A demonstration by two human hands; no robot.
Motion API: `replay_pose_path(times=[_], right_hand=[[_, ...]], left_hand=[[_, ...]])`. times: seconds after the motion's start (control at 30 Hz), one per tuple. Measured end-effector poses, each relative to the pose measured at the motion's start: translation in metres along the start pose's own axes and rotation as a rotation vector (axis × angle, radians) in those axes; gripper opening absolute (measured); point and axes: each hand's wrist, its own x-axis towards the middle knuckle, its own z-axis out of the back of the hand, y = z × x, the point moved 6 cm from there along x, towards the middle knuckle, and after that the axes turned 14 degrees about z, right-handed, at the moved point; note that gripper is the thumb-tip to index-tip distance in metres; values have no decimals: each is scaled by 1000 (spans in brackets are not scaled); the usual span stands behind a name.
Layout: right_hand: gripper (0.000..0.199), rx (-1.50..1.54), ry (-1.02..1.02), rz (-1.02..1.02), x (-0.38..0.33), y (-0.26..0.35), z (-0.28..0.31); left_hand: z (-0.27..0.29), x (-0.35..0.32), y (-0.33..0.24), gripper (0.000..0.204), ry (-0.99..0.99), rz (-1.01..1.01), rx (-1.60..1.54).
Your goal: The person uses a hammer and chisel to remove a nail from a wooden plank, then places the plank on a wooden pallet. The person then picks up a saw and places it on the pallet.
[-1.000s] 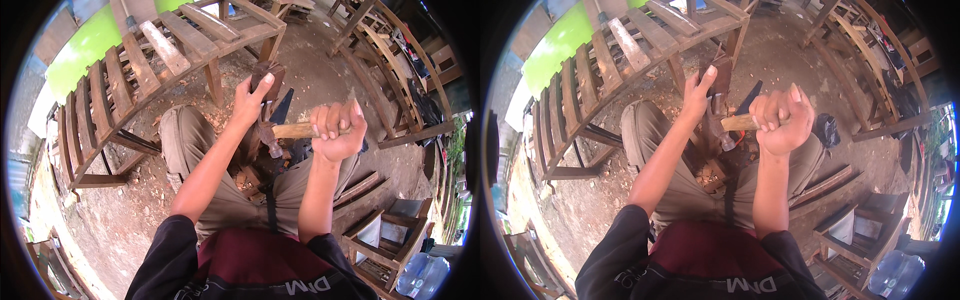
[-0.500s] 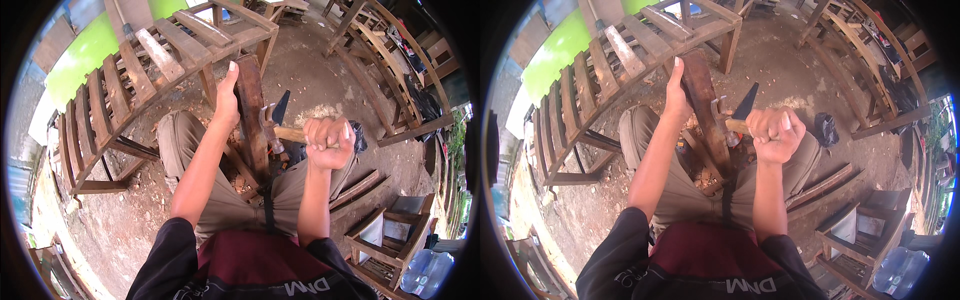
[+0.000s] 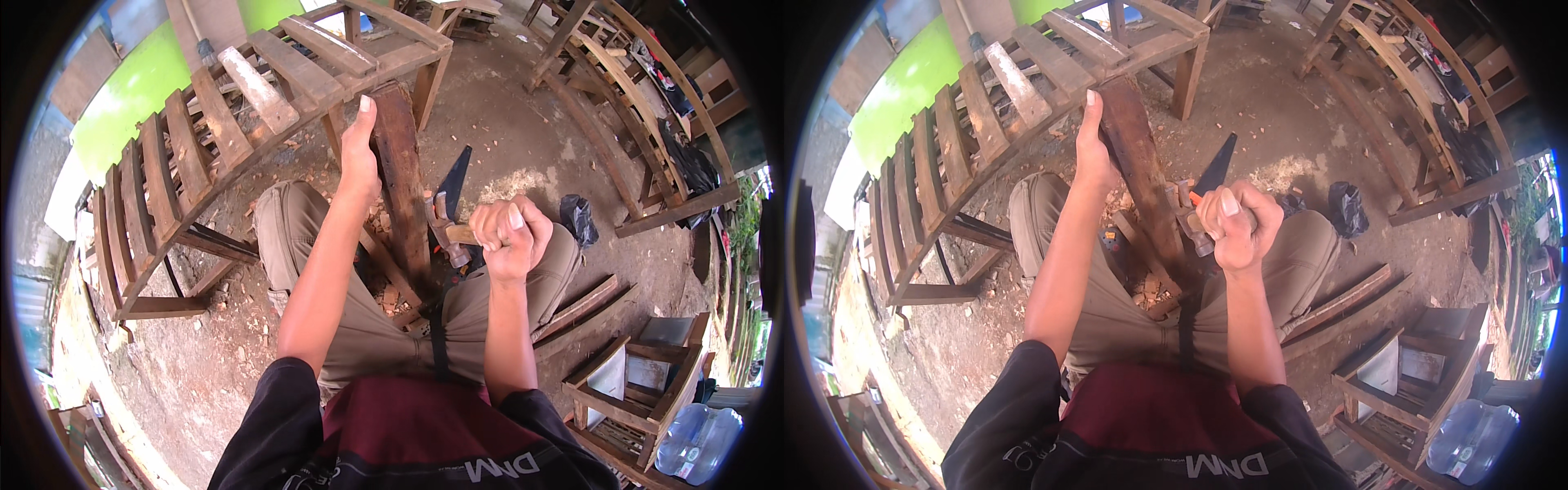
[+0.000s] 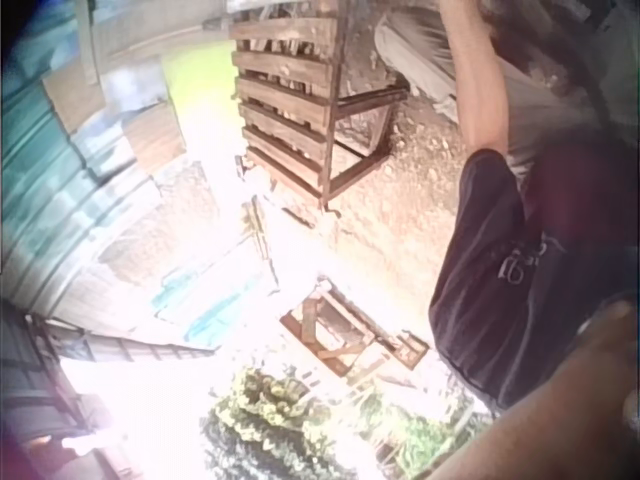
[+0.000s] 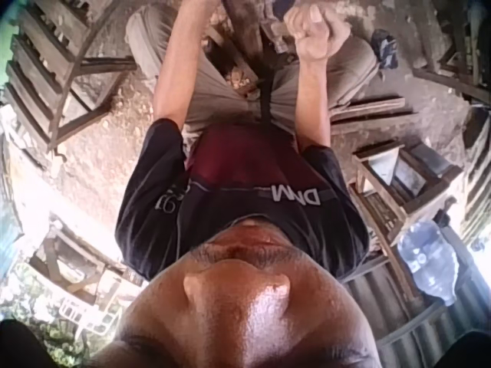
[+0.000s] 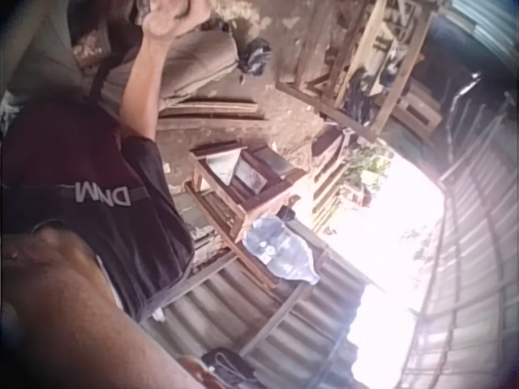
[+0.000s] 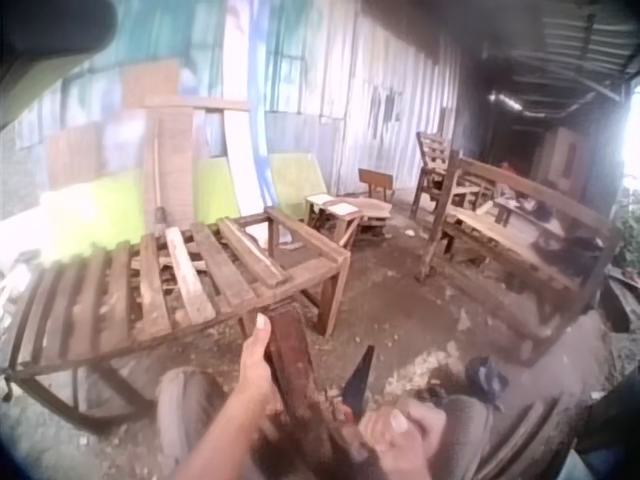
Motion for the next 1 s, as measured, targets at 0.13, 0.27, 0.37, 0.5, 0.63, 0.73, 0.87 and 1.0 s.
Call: replay_pose_path(times=[0.13, 0.27, 0.37, 0.5, 0.63, 0.73, 0.87, 1.0], right_hand=[[36, 29, -7, 28, 1, 6, 2], [37, 35, 27, 55, 17, 20, -5], [31, 63, -49, 116, 34, 24, 15], [44, -183, -260, -404, -21, -56, 45], [49, -206, -724, -914, -111, -117, 85], [47, 4, -809, -836, -96, -111, 94], [45, 71, -732, -771, -51, -96, 91], [33, -365, -229, -628, -54, -84, 32]], left_hand=[[7, 4, -3, 69, -1, -13, -9], [7, 5, -2, 68, -7, -61, -10], [4, -2, -6, 66, -74, -63, 4], [18, 13, -2, 63, -20, -14, -32], [28, 4, -19, 62, -91, -95, -65], [31, 4, -24, 62, -111, -128, -60], [34, 8, -17, 63, -139, -80, -28], [17, 2, -15, 70, -125, -32, 65]])
